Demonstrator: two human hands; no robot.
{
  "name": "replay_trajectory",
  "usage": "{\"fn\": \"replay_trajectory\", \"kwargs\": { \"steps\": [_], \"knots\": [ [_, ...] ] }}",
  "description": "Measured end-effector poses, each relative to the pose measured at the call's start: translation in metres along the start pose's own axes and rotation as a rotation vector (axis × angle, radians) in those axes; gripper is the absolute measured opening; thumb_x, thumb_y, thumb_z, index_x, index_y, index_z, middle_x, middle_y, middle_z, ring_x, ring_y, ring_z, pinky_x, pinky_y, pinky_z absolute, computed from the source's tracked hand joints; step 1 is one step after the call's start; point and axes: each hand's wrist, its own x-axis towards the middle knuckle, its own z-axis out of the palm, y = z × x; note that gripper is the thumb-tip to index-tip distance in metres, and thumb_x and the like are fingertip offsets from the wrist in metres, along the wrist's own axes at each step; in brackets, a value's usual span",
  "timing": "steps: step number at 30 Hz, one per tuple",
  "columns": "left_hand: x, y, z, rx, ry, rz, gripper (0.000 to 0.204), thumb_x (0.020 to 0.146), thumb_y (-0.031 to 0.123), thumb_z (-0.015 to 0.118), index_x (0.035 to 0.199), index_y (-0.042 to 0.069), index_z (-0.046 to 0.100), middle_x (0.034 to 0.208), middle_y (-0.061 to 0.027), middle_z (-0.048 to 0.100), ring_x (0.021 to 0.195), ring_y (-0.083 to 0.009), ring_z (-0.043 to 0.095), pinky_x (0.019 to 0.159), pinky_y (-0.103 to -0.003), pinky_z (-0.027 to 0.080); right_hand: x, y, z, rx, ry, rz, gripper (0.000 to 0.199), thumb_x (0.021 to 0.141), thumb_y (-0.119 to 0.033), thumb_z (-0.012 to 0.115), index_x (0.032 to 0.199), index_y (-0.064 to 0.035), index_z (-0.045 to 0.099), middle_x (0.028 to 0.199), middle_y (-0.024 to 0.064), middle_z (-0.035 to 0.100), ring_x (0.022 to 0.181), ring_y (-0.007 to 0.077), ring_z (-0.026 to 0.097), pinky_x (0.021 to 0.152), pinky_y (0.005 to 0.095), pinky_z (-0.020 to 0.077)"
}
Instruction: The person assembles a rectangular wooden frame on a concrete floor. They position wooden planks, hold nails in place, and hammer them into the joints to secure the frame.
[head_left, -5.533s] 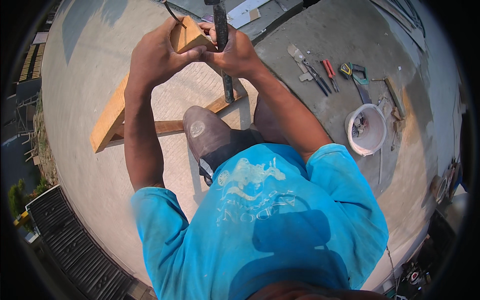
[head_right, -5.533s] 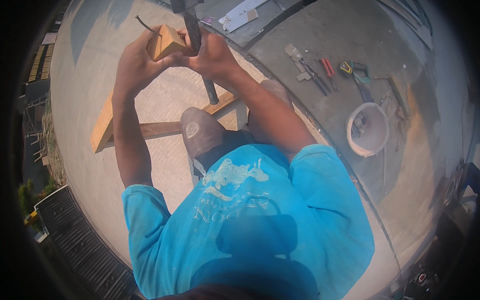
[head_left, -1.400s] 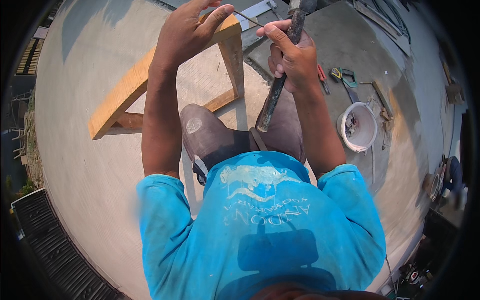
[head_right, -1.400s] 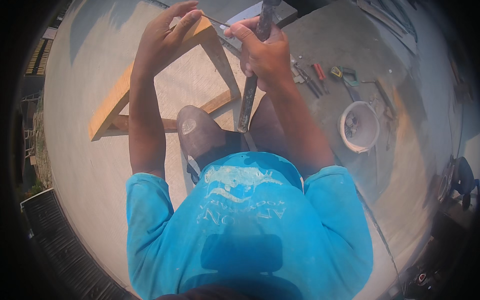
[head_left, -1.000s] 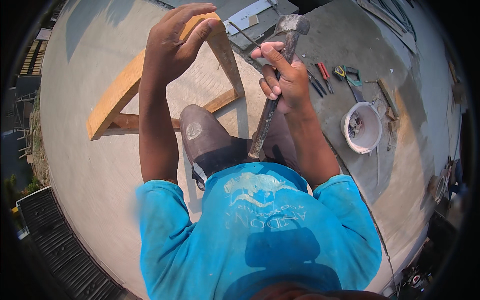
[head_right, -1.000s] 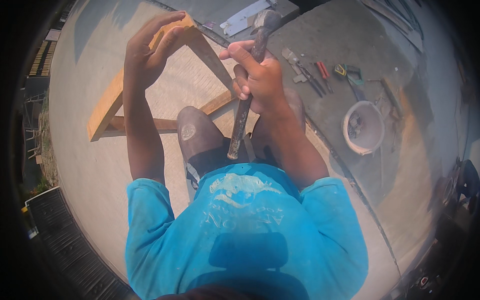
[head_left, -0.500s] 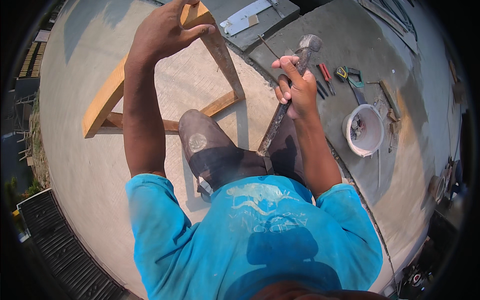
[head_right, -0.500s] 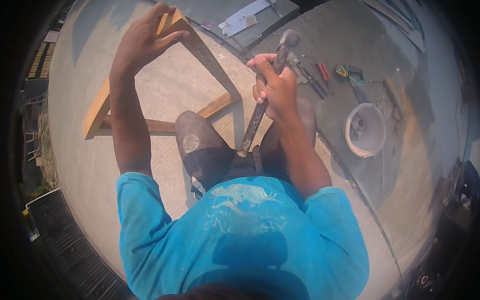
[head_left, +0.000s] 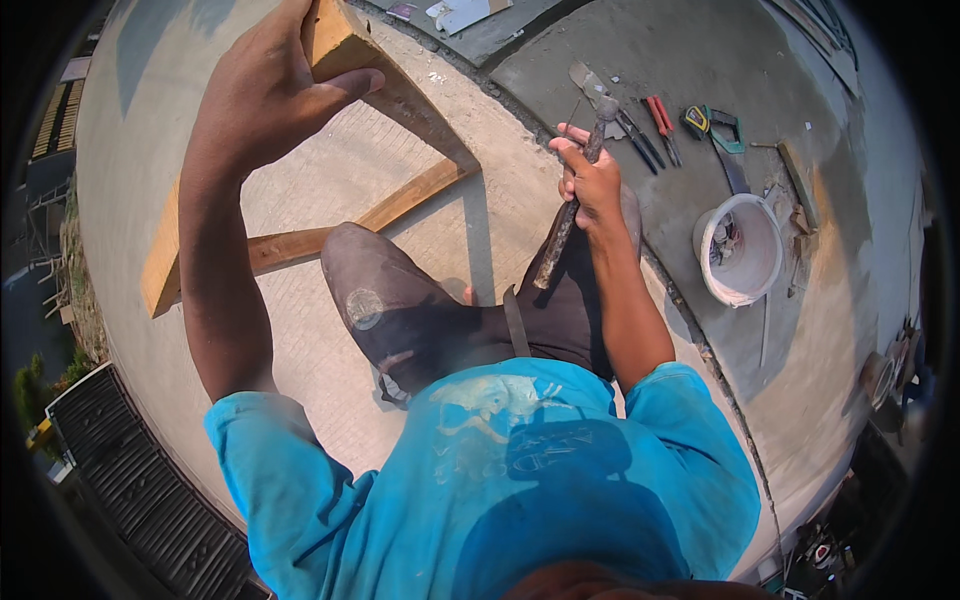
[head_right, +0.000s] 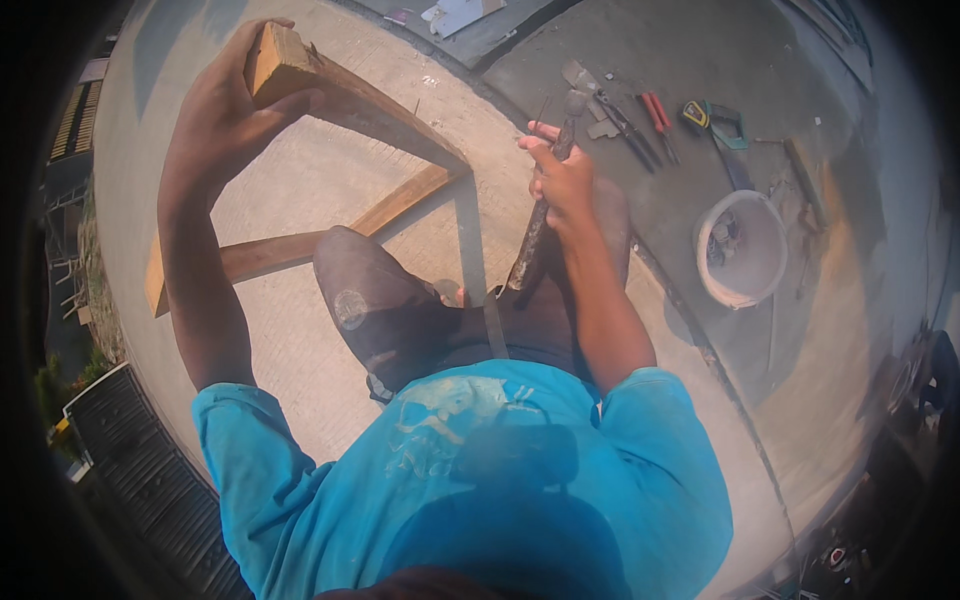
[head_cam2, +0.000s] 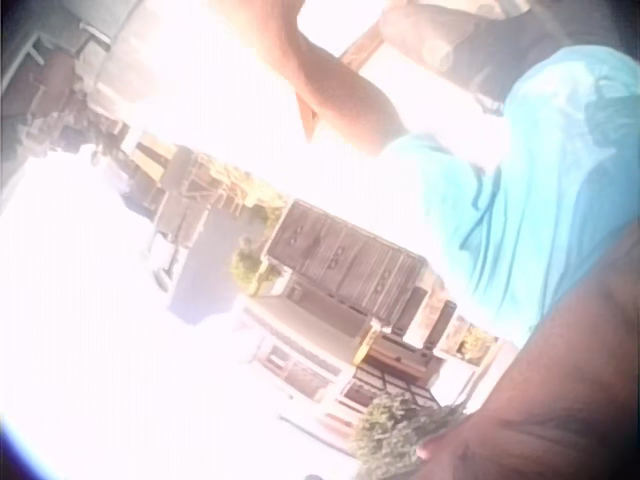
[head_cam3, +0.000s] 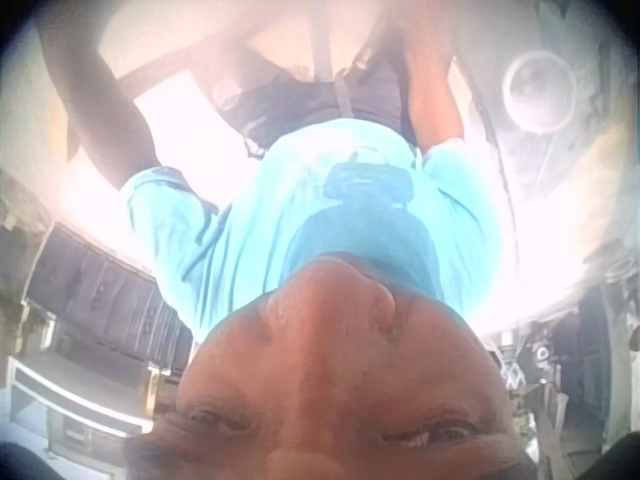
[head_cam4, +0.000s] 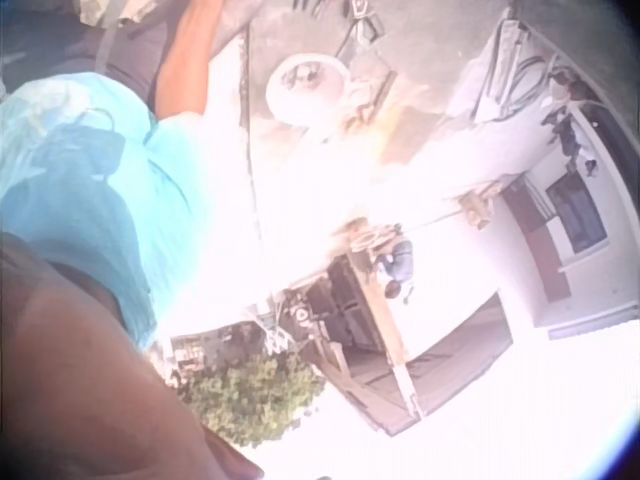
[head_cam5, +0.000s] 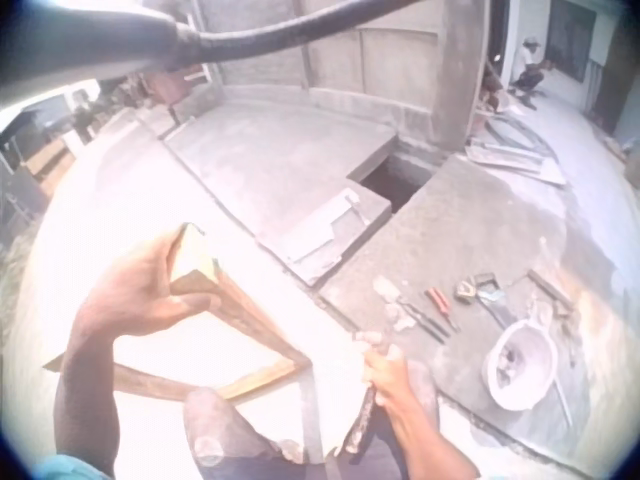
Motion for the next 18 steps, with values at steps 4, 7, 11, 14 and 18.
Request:
{"fn": "replay_trajectory", "kwargs": {
  "steps": [4, 7, 11, 14, 18],
  "knots": [
    [-0.003, 0.001, 0.004, 0.008, 0.041, 0.007, 0.066, 0.083, 0.03, 0.085, 0.138, 0.009, 0.056, 0.113, -0.0129, 0.071, 0.104, -0.0244, 0.071, 0.091, -0.038, 0.055, 0.012, 0.01, 0.006, 0.023, -0.005, 0.045, 0.028, 0.092, -0.012, 0.064, 0.115, 0.0052, 0.062, 0.094, 0.009, 0.067, 0.047, 0.0057, 0.047, 0.039, 0.0242, 0.0372],
    [-0.007, 0.006, 0.005, 0.051, 0.048, 0.026, 0.068, 0.083, 0.028, 0.085, 0.141, 0.009, 0.054, 0.117, -0.0142, 0.07, 0.108, -0.0274, 0.07, 0.094, -0.039, 0.055, 0.013, -0.001, 0.027, 0.068, -0.056, 0.041, 0.021, 0.093, -0.013, 0.061, 0.107, 0.0028, 0.061, 0.085, 0.0052, 0.061, 0.047, 0.0067, 0.047, 0.039, 0.0253, 0.038],
    [-0.016, -0.004, 0.006, 0.093, 0.069, 0.107, 0.073, 0.081, 0.024, 0.085, 0.144, 0.01, 0.051, 0.122, -0.0156, 0.068, 0.112, -0.0315, 0.069, 0.097, -0.041, 0.053, 0.003, -0.018, 0.063, 0.039, -0.12, -0.164, 0.013, 0.098, -0.016, 0.057, 0.099, -0.0028, 0.056, 0.071, 0.0, 0.051, 0.046, 0.0067, 0.047, 0.037, 0.0267, 0.0373],
    [-0.02, -0.002, 0.002, 0.065, 0.046, 0.067, 0.077, 0.079, 0.021, 0.087, 0.145, 0.011, 0.05, 0.127, -0.0158, 0.067, 0.113, -0.0332, 0.068, 0.098, -0.042, 0.053, -0.014, -0.038, 0.09, -0.049, -0.189, -0.274, 0.022, 0.104, -0.027, 0.058, 0.094, -0.0077, 0.052, 0.071, -0.0025, 0.048, 0.048, 0.0056, 0.047, 0.039, 0.024, 0.0362],
    [-0.029, -0.002, -0.001, 0.052, 0.056, 0.187, 0.086, 0.073, 0.02, 0.09, 0.147, 0.012, 0.047, 0.127, -0.0157, 0.067, 0.112, -0.0359, 0.068, 0.099, -0.044, 0.054, -0.02, -0.043, 0.109, -0.179, -0.26, -0.34, 0.041, 0.094, -0.041, 0.076, 0.096, -0.0101, 0.049, 0.075, -0.0045, 0.047, 0.051, 0.0035, 0.046, 0.041, 0.0216, 0.038]
  ]
}}
